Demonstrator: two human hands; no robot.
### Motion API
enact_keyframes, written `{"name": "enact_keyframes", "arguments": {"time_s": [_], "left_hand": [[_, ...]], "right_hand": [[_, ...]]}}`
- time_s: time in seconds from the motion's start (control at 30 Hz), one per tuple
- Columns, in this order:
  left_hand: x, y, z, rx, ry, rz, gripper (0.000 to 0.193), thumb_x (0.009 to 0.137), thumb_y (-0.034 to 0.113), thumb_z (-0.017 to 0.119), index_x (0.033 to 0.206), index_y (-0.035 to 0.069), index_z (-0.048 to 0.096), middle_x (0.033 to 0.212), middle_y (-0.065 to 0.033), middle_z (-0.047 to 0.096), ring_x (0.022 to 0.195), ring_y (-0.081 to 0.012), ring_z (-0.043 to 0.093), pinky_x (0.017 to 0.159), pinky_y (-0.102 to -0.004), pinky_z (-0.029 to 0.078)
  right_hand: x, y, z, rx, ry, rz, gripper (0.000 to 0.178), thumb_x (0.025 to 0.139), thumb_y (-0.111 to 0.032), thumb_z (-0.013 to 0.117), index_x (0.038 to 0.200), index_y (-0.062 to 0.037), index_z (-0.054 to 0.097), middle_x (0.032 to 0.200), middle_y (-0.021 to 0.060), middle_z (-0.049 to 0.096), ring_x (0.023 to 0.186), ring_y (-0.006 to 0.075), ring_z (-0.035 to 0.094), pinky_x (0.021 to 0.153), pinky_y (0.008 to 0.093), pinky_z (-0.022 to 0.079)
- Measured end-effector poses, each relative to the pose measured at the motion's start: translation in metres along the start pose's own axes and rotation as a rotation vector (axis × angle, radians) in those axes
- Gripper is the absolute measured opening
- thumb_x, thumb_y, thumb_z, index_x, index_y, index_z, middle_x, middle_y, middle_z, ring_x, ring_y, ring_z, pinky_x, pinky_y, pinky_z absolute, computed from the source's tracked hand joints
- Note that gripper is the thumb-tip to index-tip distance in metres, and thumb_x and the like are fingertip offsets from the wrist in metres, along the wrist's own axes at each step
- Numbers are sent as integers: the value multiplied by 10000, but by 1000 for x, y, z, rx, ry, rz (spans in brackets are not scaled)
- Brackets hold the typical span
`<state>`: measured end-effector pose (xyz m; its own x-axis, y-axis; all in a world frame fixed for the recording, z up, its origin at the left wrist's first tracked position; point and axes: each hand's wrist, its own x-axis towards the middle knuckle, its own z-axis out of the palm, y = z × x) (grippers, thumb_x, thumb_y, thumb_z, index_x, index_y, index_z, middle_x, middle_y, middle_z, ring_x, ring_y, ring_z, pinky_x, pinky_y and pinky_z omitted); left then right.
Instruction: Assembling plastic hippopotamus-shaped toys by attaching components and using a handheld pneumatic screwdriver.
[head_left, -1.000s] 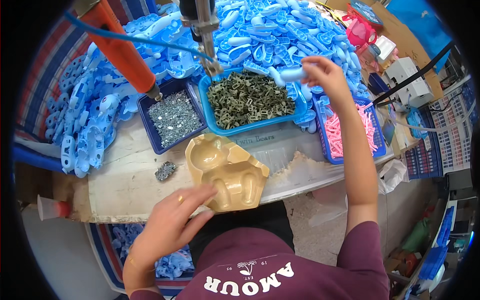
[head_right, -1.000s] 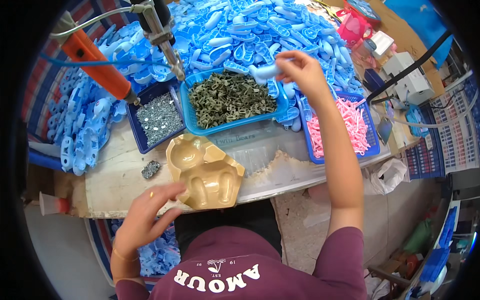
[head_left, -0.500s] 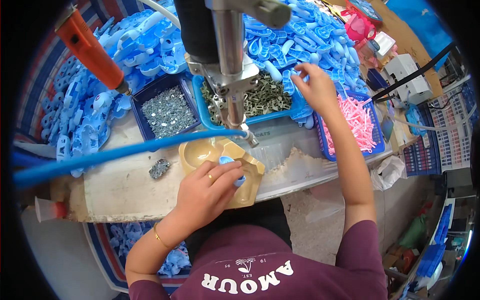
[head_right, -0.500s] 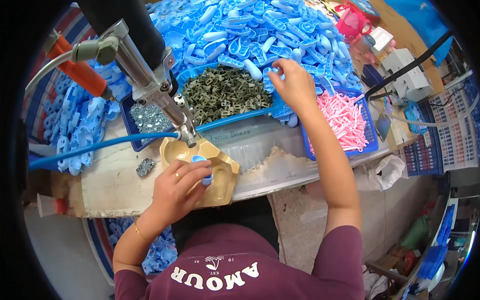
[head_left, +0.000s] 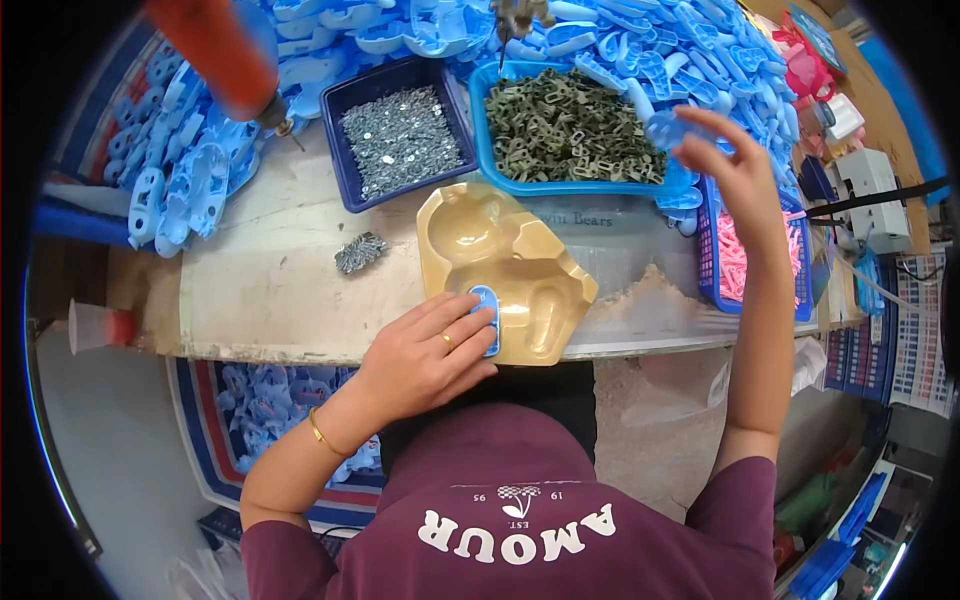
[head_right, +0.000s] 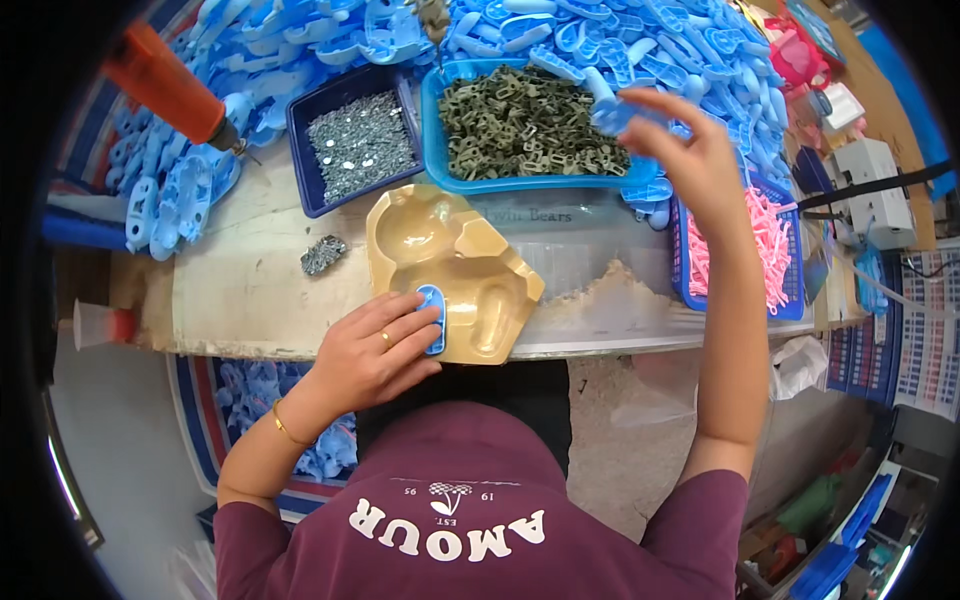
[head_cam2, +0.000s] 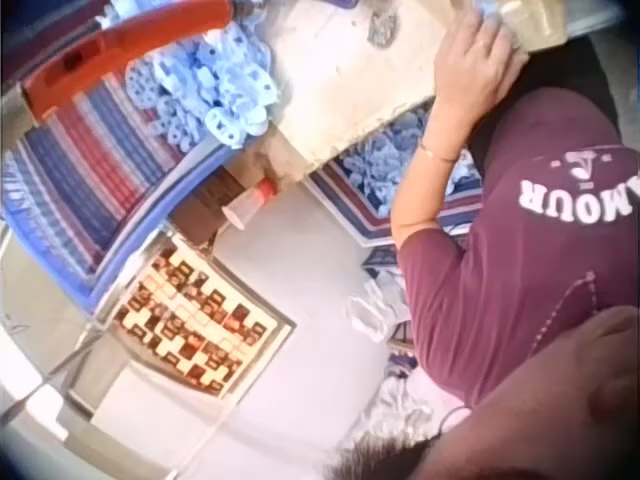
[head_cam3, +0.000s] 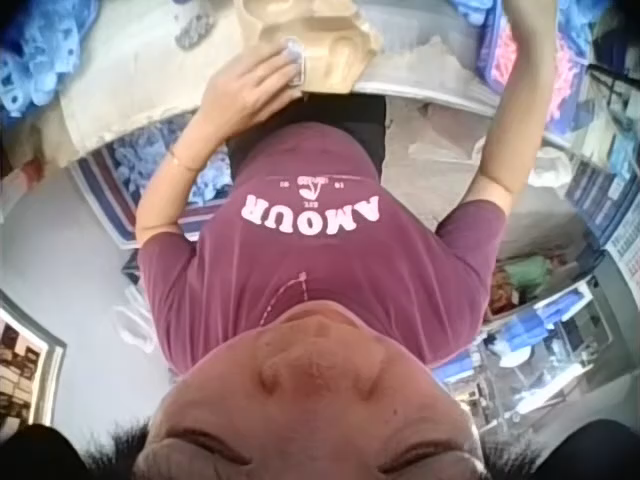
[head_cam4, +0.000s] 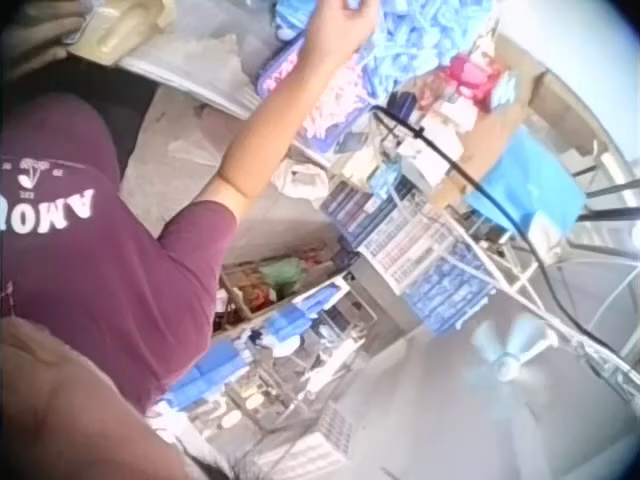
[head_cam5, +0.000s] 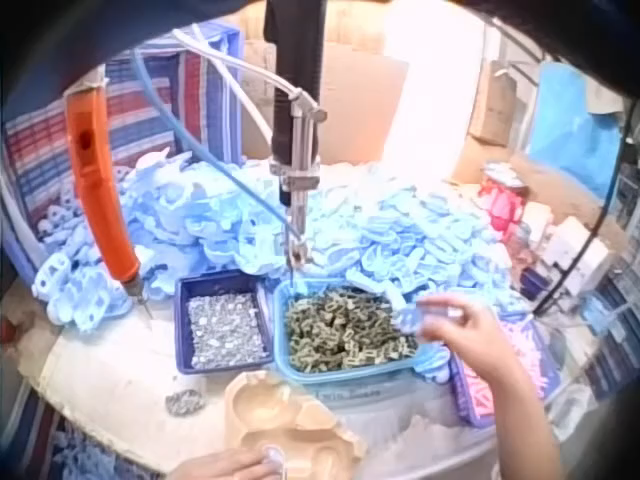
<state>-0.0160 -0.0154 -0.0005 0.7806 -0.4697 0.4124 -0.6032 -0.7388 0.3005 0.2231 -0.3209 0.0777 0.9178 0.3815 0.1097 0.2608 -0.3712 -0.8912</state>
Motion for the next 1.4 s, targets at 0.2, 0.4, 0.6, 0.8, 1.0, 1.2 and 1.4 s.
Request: {"name": "enact_keyframes", "arguments": {"time_s": [0.2, 0.4, 0.6, 0.8, 1.0, 1.2, 1.4], "left_hand": [[-5, 3, 8, 61, 25, -13, 253, 838, 183, 743, 1042, 58, 664, 1151, -92, 692, 1118, -250, 654, 1018, -406, 517], [-3, 2, 7, 66, 25, -14, 270, 832, 172, 750, 1066, 64, 669, 1168, -82, 690, 1108, -254, 656, 1019, -418, 516], [-14, -3, 1, 43, 112, 3, 297, 822, 163, 752, 1092, 66, 677, 1154, -83, 692, 1098, -269, 658, 1013, -424, 518], [-36, -77, -37, 189, 419, -201, 271, 819, 40, 704, 1087, 72, 673, 1023, -88, 706, 928, -295, 670, 884, -438, 538], [-101, -206, -103, 748, 469, -717, 246, 882, 143, 707, 1109, 67, 651, 1141, -95, 674, 1078, -312, 606, 937, -440, 476], [-103, -181, -110, 861, 420, -564, 236, 818, 113, 734, 1046, 105, 674, 997, -44, 670, 927, -267, 613, 794, -412, 485], [-59, -59, -88, 468, 287, -188, 321, 773, 51, 744, 1086, 123, 734, 951, -32, 680, 885, -242, 612, 860, -415, 511]], "right_hand": [[-99, -30, 79, -89, -357, 21, 341, 889, -79, 748, 1225, -41, 704, 1049, 98, 727, 816, 138, 727, 683, 270, 565], [-140, -18, 118, -673, -134, -518, 276, 758, -272, 863, 938, -112, 729, 751, 52, 630, 583, 234, 625, 513, 353, 473], [-146, -13, 135, -656, -154, -508, 247, 762, -246, 858, 909, -108, 717, 722, 48, 615, 625, 237, 633, 539, 360, 474], [-145, -11, 124, -440, -249, -246, 156, 826, -102, 800, 948, -41, 725, 701, 62, 645, 553, 143, 582, 534, 276, 442], [-142, -21, 125, -207, -139, -111, 84, 886, -48, 746, 938, 8, 711, 726, 45, 667, 623, 74, 594, 557, 228, 433], [-143, -22, 123, -200, -129, -56, 67, 890, -46, 741, 915, 11, 716, 724, 50, 675, 650, 89, 632, 581, 234, 465], [-119, -37, 107, -298, 49, -194, 64, 889, -32, 740, 914, 17, 709, 727, 29, 649, 613, 63, 534, 564, 237, 421]]}}
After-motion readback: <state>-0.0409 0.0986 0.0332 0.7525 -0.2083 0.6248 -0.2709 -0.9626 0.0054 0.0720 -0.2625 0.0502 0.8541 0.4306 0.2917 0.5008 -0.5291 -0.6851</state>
